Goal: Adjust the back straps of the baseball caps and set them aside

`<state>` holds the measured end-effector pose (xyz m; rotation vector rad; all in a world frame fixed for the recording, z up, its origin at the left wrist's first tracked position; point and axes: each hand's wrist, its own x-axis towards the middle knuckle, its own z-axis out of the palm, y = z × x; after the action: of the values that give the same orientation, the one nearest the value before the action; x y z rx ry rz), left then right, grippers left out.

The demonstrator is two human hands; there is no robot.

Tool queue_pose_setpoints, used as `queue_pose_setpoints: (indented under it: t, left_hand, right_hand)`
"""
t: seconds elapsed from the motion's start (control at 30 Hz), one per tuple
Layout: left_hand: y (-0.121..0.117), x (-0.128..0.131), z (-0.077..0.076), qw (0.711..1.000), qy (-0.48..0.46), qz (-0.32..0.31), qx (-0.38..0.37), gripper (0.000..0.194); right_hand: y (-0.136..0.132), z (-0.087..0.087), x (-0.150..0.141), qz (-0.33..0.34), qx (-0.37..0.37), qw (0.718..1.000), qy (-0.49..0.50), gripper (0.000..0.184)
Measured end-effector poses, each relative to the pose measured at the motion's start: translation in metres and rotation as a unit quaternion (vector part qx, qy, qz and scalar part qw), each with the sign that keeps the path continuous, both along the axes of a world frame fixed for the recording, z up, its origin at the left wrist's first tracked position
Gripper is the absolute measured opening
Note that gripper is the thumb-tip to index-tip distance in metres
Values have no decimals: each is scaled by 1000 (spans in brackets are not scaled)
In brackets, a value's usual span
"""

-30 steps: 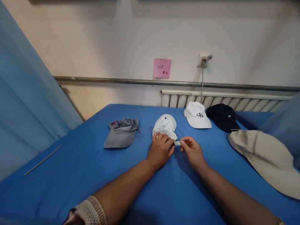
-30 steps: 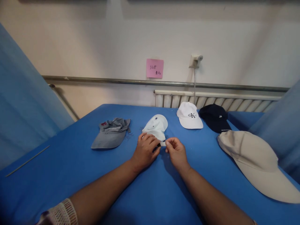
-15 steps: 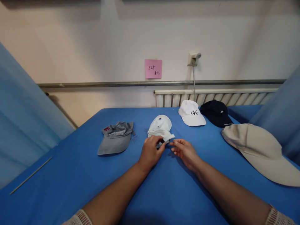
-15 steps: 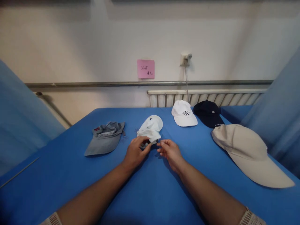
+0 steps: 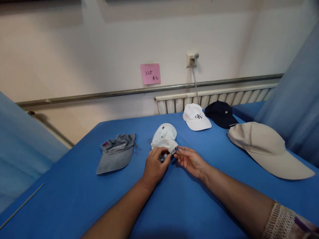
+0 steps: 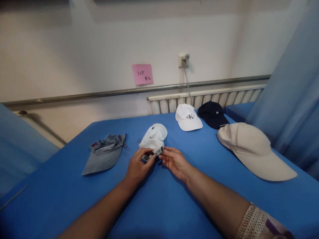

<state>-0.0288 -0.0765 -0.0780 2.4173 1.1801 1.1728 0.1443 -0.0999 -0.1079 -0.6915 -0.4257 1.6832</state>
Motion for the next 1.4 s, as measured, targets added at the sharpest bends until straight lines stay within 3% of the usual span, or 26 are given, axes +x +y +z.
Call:
queue_pose_setpoints:
  t: [0.17, 0.4, 0.6, 0.83, 1.07, 1.4]
  left_hand:
    - [-1, -2, 2, 996, 78, -17, 33, 16]
    - [-5, -1, 1, 998, 60, -8, -9, 14]
    - [-10, 1, 3, 993, 114, -29, 23, 12]
    - [-11, 4, 6, 991, 129, -17, 42, 9]
    - [-14, 7, 9, 978, 197, -5, 69, 10]
    - [-13, 7, 5, 979, 189, -1, 70, 16]
  right_hand:
    - [0, 5, 1, -105, 60, 990, -67, 34]
    - [-4, 12, 1, -98, 142, 963, -206, 32]
    - [-1, 4, -4, -102, 111, 939, -310, 33]
    - [-5, 0, -9, -118, 91, 967, -207, 26]
    - [-4, -2, -12, -148, 66, 971, -177, 25]
    - [-8, 1, -8, -79, 39, 994, -72, 26]
